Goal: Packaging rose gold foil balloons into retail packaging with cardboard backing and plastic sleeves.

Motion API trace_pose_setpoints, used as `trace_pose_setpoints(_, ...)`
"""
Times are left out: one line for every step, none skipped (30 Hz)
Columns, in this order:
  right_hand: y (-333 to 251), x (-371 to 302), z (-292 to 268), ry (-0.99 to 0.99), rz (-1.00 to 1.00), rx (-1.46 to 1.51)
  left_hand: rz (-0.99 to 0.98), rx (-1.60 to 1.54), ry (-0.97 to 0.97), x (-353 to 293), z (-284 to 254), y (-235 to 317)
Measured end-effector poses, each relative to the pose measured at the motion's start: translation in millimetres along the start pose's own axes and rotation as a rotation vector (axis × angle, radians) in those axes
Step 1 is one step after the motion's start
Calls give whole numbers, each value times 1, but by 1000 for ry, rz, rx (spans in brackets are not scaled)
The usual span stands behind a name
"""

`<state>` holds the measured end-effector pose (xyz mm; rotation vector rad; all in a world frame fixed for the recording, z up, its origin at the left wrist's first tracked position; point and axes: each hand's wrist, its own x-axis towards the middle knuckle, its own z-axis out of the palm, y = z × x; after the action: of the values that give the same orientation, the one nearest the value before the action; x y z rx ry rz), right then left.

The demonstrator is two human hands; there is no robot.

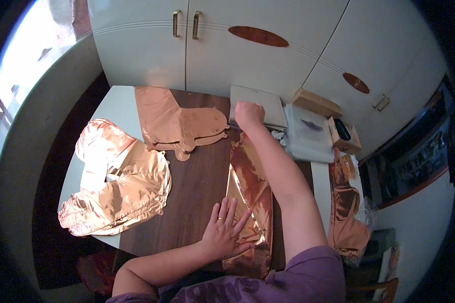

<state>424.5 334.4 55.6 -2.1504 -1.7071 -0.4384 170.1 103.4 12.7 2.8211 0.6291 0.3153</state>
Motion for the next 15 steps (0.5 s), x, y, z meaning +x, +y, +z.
trace_pose_setpoints(2, 0, -5, -17, -47, 65, 0, 0, 4, -1, 0, 0)
trace_pose_setpoints(4, 1, -10, -19, -47, 64, 0, -1, 3, -1, 0, 0)
trace_pose_setpoints(9, 3, -17, -144, -19, 240, -7, 0, -2, -1, 0, -1)
trace_pose_setpoints(16, 6, -24, -267, 12, 413, -8, 1, -6, -1, 0, -1)
trace_pose_setpoints(38, 11, -18, -161, 44, 455, 11, -4, -4, 2, -1, 0)
trace_pose_setpoints(63, 16, -15, -106, 190, 413, 15, 12, -16, 4, -3, 2)
trace_pose_setpoints(76, 18, -16, -59, 325, 381, 1, 31, -33, 3, -5, 2)
trace_pose_setpoints(89, 16, -22, -56, 337, 304, -2, 31, -34, 1, -5, 1)
trace_pose_setpoints(101, 15, -28, -52, 348, 226, -13, 10, -10, -1, -4, 1)
trace_pose_setpoints(105, 12, -31, -52, 347, 228, -20, -12, 16, -2, -3, 0)
trace_pose_setpoints(108, 7, -33, -139, 376, 124, -22, -10, 15, -3, -4, -1)
trace_pose_setpoints(111, 1, -35, -226, 404, 19, -63, -154, 74, -4, -5, -2)
trace_pose_setpoints(126, -5, -29, -261, 407, 26, -85, -302, 135, -1, -6, -4)
trace_pose_setpoints(126, -10, -30, -260, 412, 27, -117, -397, 141, 5, -19, -10)
trace_pose_setpoints(126, -16, -30, -231, 410, 3, -103, -348, 210, 16, -36, -21)
